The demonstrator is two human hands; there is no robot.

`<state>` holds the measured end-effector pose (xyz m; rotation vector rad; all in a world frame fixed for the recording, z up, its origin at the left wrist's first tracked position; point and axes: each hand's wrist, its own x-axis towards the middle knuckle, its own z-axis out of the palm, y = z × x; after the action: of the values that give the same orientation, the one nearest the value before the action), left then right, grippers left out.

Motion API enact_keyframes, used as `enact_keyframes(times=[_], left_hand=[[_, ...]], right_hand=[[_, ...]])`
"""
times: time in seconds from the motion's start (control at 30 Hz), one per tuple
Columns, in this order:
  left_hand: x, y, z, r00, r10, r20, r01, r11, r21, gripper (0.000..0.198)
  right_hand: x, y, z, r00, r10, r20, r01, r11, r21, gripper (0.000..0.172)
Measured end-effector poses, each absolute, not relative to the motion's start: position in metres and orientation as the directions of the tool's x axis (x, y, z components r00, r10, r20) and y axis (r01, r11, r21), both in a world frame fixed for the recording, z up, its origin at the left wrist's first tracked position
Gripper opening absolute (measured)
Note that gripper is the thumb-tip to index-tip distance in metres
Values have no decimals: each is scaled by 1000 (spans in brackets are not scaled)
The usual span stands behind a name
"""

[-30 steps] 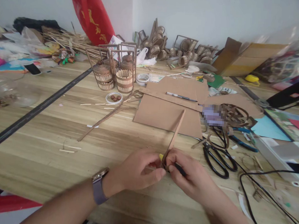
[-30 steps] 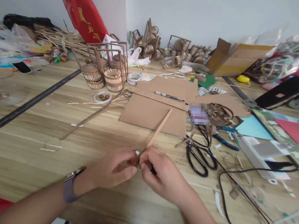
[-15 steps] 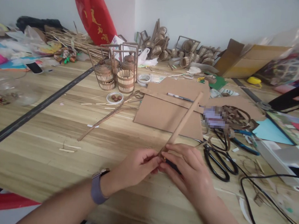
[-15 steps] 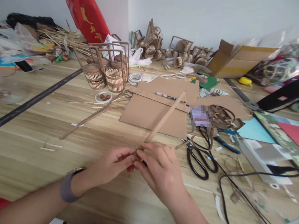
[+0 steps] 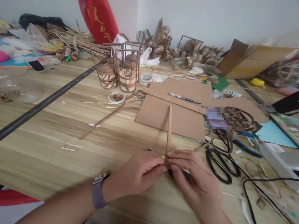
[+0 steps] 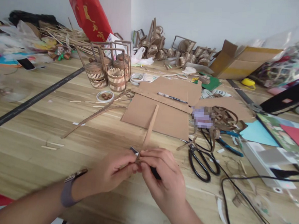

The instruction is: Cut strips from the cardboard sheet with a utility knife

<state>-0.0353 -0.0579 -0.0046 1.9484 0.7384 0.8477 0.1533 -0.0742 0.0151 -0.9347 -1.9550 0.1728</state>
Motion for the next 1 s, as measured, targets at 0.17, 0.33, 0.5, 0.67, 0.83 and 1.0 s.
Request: enact_keyframes(times=[0.17,0.33,0.5,0.67,0.83,1.0], left_hand=[[-36,-56,-5,585,700,410,125,-577,807,41],[-36,-55,-2,584,665,465,81,-618,782,38],[-36,-57,1,592,762,264,169,-437,883,30],[-35,-58,-4,579,811,83,103,-174,979,42],[-30,-59,-8,604,796,-35,3,42,999,53],[-26,-58,-7,608,791,-71,-80,150,985,54]], right_hand=[[153,-75,17,-230,733,640,504,652,-566,15],[154,-76,14,-214,755,620,460,638,-618,14],[153,-75,11,-248,711,658,507,674,-537,14],[153,-75,6,-340,590,732,569,749,-340,16],[154,-76,2,-382,545,747,620,750,-230,21],[153,-77,-2,-400,519,755,637,750,-178,22]])
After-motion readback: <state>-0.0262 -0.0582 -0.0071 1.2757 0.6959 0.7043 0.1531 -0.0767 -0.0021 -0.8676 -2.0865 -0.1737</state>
